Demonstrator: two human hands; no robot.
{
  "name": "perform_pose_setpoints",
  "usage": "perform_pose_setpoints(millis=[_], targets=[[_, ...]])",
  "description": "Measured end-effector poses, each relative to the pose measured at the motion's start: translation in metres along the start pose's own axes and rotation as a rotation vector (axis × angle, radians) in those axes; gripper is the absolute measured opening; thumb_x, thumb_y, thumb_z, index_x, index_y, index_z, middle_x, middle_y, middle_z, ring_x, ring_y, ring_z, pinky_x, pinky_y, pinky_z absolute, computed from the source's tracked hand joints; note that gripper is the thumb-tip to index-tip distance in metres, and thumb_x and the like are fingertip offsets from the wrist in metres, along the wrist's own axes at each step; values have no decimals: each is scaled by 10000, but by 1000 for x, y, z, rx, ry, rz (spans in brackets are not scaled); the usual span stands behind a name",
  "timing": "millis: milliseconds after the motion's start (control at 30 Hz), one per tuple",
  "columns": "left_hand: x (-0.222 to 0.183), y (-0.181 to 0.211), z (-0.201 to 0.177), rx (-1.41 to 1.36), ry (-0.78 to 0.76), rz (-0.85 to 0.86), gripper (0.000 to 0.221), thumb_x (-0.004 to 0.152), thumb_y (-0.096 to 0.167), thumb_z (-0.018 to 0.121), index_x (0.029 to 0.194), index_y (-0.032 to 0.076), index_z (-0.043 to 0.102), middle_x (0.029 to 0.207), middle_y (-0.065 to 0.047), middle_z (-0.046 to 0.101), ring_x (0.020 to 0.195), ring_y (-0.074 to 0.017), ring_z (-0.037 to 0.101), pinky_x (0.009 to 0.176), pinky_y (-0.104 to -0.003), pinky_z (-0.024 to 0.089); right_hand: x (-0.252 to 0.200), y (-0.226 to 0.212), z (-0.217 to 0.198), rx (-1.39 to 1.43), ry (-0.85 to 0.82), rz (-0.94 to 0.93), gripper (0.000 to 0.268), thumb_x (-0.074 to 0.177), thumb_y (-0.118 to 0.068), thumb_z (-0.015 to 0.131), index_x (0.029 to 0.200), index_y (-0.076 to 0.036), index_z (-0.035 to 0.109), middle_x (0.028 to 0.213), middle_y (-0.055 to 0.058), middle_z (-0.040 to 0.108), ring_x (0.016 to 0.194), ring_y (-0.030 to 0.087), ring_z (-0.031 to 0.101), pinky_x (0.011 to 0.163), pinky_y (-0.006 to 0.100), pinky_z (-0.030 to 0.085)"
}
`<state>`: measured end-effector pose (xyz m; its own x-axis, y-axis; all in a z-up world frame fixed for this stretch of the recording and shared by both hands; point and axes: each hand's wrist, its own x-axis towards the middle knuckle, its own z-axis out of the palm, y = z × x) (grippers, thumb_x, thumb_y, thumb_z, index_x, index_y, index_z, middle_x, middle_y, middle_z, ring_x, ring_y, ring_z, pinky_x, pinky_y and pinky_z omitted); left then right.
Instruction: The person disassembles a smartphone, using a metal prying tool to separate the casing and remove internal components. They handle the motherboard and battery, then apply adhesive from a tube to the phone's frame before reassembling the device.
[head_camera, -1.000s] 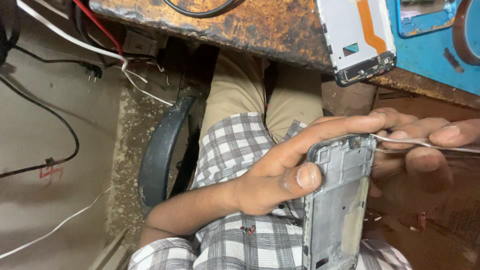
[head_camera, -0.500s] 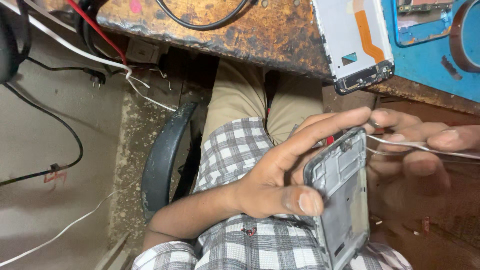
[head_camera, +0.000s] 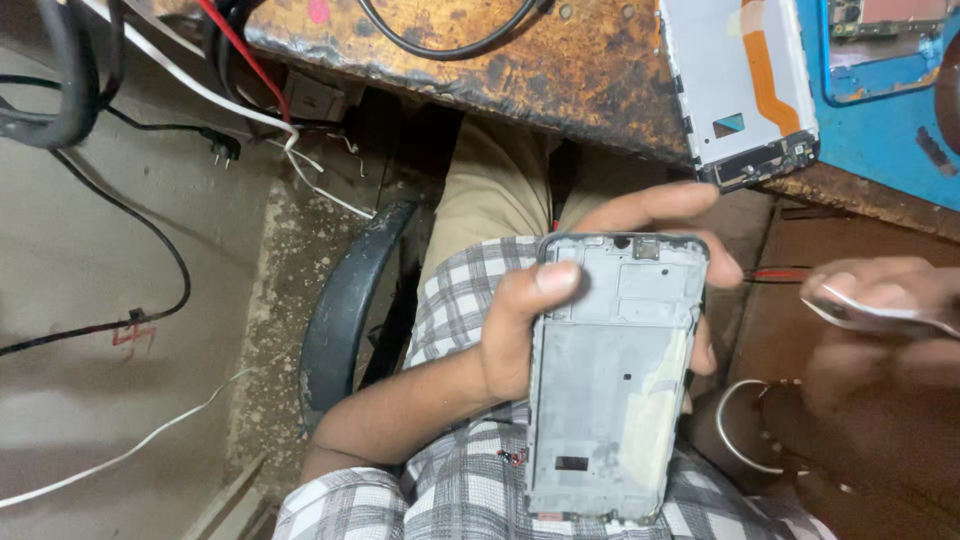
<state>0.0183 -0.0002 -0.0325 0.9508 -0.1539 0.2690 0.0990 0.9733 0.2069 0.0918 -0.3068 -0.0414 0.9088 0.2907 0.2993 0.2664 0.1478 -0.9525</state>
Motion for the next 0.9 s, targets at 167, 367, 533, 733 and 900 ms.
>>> perform_pose_setpoints(millis=[167,367,533,733,900], targets=[[-11,-1,1,-596,21,-183,708,1194,551,396,1593,-13,241,1284,-292,556,1015,-438,687,792,-585,603,19,-15,13,-231,-168,145,117,1208,-143,504,1323,-127,487,1183,71,629,1167,168,629,1050,289,523],[-8,0,4,-694,59,-249,715,1186,584,372,1624,47,196,1320,-320,553,1024,-475,693,787,-613,599,41,-54,74,-121,-154,456,213,1087,-110,565,1290,-96,500,1169,102,652,1209,189,616,1148,397,549],[-9,4,3,-670,22,-245,690,1180,527,363,1654,67,162,1289,-310,556,1020,-464,698,800,-600,596,35,-56,100,-117,-220,231,126,1226,-117,593,1288,-148,488,1084,89,643,1171,191,624,1075,371,548],[-5,8,9,-537,-32,-243,796,1122,482,454,1667,43,77,1146,-334,552,925,-400,676,692,-503,592,45,-53,99,-14,-153,276,203,1133,-121,573,1315,-144,488,1081,106,679,1063,232,681,880,376,622],[-1,3,5,-719,-60,-316,834,1096,484,520,1671,80,70,1202,-339,564,890,-381,738,677,-450,633,37,-62,87,28,-79,423,237,1103,-167,578,1316,-119,487,1091,160,677,918,265,714,727,402,607]])
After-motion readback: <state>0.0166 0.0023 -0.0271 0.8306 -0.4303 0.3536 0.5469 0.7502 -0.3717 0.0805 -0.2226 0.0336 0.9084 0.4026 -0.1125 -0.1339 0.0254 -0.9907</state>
